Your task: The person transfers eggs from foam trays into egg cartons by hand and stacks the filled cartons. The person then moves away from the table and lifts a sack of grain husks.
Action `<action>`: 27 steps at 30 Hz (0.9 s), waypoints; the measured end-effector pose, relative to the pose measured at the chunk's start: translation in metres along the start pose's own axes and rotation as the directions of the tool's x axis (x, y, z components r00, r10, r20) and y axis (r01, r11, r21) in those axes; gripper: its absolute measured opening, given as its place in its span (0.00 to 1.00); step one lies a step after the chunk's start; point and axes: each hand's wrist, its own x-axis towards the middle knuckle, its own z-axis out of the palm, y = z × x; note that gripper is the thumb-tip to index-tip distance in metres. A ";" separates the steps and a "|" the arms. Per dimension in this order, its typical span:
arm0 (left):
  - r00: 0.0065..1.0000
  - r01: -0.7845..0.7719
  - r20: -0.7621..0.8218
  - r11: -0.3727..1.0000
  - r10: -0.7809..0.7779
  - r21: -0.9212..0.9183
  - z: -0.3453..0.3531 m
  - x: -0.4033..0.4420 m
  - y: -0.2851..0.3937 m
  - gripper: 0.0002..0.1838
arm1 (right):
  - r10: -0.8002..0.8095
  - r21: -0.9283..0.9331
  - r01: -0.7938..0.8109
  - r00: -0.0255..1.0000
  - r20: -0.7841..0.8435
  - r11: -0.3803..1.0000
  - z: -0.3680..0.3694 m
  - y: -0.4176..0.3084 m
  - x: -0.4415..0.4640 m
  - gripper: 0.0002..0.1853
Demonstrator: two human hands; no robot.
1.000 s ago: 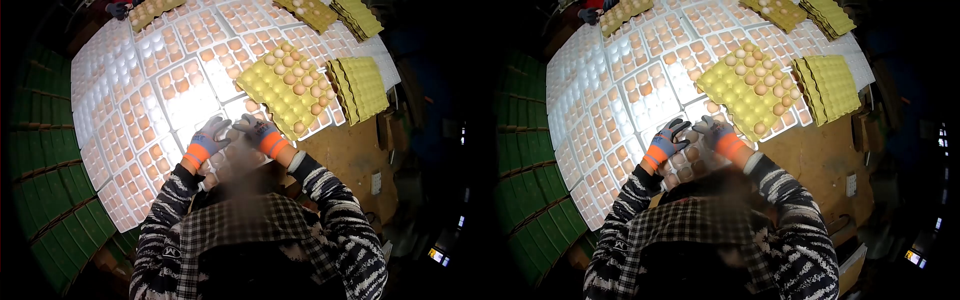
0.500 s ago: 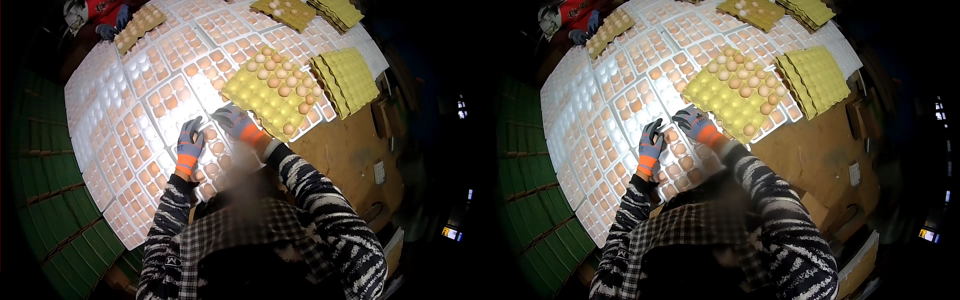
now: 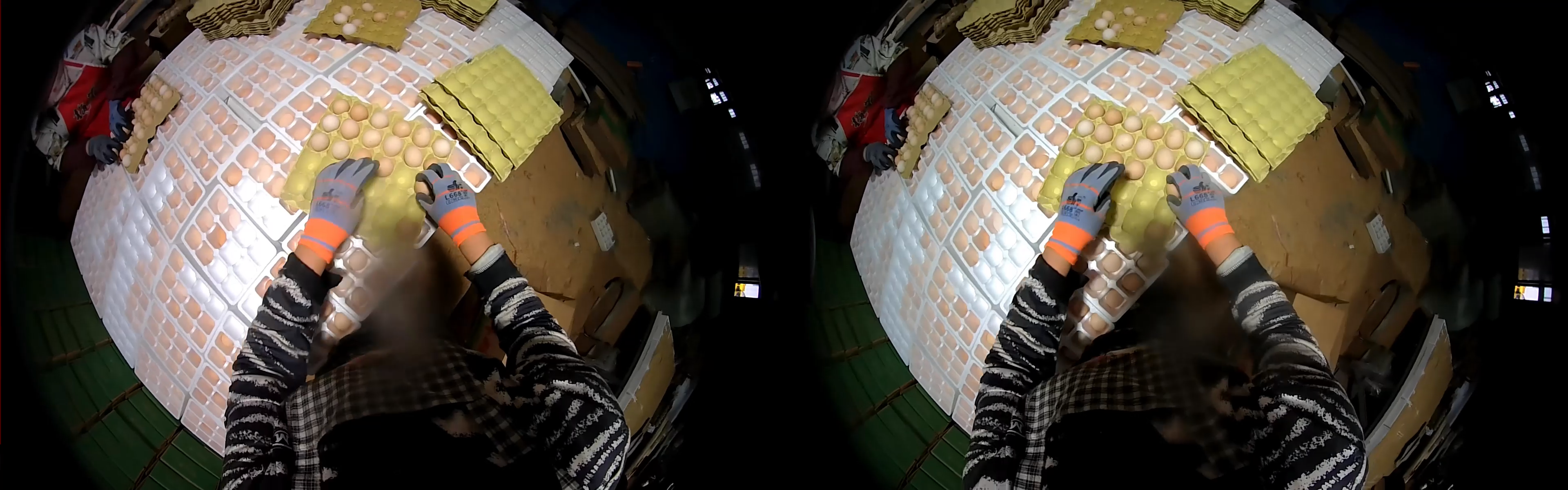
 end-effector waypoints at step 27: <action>0.976 -0.118 0.214 0.935 0.046 0.333 0.042 0.127 -0.013 0.18 | 0.036 -0.119 -0.020 0.989 0.142 0.993 -0.010 0.005 0.070 0.35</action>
